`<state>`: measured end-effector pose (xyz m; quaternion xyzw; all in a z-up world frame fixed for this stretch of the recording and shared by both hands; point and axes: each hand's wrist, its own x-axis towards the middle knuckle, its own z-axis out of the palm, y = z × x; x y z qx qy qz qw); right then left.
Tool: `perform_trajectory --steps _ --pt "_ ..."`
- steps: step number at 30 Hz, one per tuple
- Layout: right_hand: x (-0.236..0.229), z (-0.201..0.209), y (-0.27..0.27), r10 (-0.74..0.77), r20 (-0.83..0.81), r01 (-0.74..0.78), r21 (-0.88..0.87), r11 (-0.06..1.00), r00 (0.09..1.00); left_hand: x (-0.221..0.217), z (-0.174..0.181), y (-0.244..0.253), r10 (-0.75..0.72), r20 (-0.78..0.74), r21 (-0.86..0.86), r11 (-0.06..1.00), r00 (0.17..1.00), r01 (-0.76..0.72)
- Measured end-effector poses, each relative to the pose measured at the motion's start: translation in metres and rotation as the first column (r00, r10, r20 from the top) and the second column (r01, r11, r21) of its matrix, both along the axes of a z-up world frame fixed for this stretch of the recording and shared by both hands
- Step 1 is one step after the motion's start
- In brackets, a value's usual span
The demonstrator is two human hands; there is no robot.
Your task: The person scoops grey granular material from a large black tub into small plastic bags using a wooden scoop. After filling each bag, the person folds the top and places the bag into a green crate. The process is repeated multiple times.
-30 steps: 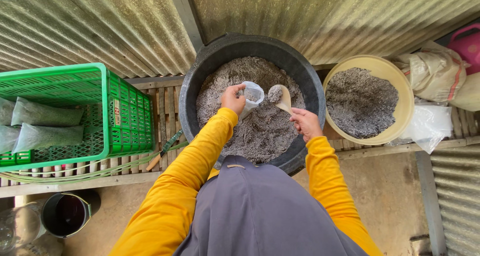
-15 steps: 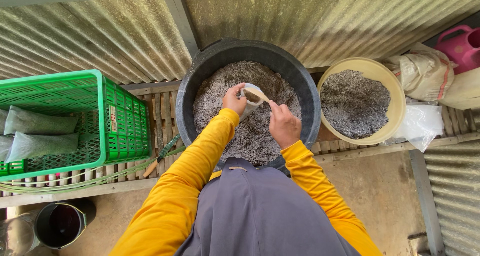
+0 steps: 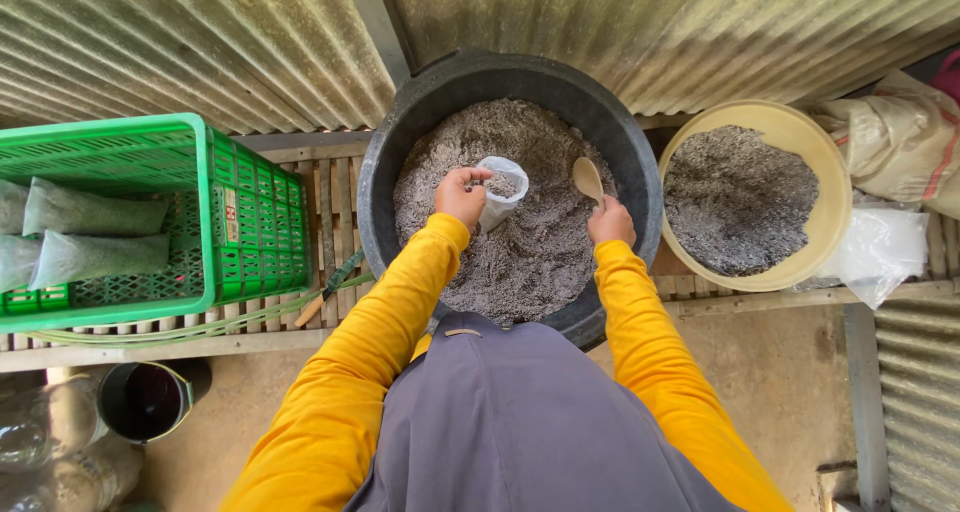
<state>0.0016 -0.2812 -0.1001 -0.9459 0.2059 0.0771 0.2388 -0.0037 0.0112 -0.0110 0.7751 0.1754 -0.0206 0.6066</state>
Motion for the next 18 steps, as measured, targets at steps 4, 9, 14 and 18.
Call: perform_trajectory --steps 4,9,14,18 --pt "0.000 -0.032 0.016 -0.047 -0.091 0.070 0.270 0.960 0.995 -0.001 0.005 0.004 0.003 -0.034 0.030 1.000 0.999 -0.002" --pt "-0.012 -0.044 0.036 -0.045 -0.055 0.071 0.737 0.672 0.997 0.001 -0.001 0.003 0.005 0.012 0.053 0.999 1.000 -0.005" --pt "-0.018 -0.006 0.018 -0.144 -0.226 0.268 0.793 0.548 0.963 0.003 -0.005 -0.004 -0.006 0.073 0.069 0.998 0.997 0.001" --pt "-0.023 0.053 -0.003 -0.133 -0.142 0.190 0.849 0.493 0.981 0.005 -0.003 -0.011 -0.040 0.039 0.097 0.995 0.998 0.036"
